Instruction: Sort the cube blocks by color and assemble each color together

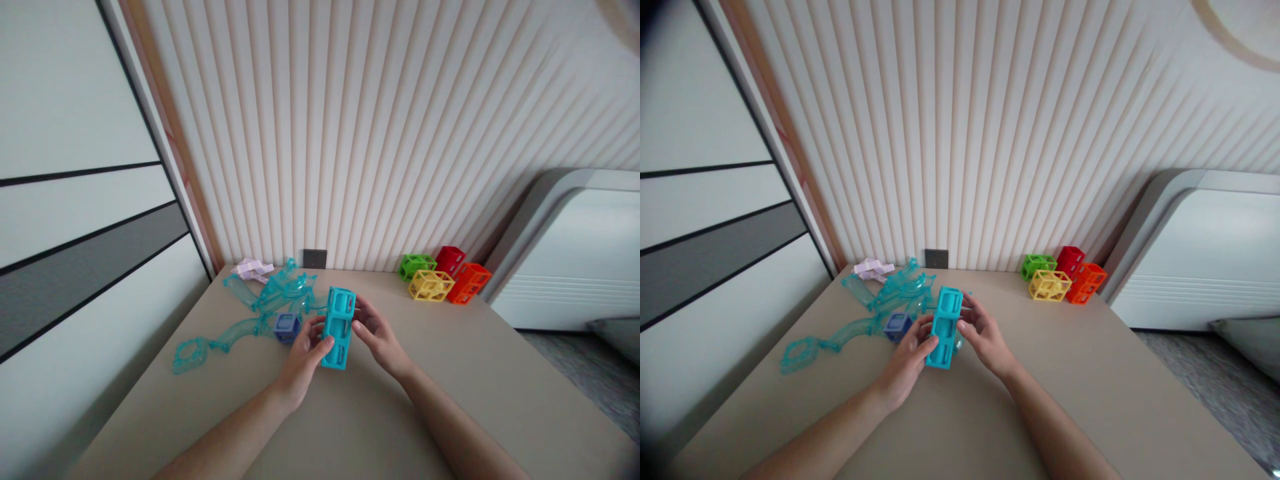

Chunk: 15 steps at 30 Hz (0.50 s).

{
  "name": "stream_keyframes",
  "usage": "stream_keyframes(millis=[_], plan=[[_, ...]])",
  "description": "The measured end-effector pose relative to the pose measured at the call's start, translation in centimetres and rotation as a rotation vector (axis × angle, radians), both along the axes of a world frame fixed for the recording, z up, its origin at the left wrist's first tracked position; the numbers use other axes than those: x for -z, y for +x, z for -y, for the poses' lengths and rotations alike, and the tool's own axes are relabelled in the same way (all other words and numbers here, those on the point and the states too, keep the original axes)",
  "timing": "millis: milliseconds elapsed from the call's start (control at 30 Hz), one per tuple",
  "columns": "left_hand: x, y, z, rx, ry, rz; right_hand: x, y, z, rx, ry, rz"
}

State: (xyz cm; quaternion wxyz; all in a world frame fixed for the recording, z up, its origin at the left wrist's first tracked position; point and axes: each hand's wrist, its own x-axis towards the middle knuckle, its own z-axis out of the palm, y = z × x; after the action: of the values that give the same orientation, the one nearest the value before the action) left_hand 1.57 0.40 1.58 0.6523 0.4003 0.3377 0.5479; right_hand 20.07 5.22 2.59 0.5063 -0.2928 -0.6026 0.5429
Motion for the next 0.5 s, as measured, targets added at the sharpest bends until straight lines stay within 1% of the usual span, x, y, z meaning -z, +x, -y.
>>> stream_keyframes(millis=[133, 333, 400, 500], plan=[[-0.4, 0.1, 0.0, 0.004, -0.026, -0.018, 0.4, -0.3, 0.1, 0.042, 0.008, 0.068], [-0.6, 0.2, 0.0, -0.042, 0.0, -0.034, -1.0, -0.6, 0.4, -0.004, 0.032, 0.147], [-0.6, 0.2, 0.0, -0.047, 0.007, -0.044, -1.2, -0.6, 0.5, 0.016, 0.027, 0.165], [-0.6, 0.2, 0.1, -0.048, 0.017, -0.072, -1.0, -0.4, 0.5, 0.072, 0.04, 0.195]])
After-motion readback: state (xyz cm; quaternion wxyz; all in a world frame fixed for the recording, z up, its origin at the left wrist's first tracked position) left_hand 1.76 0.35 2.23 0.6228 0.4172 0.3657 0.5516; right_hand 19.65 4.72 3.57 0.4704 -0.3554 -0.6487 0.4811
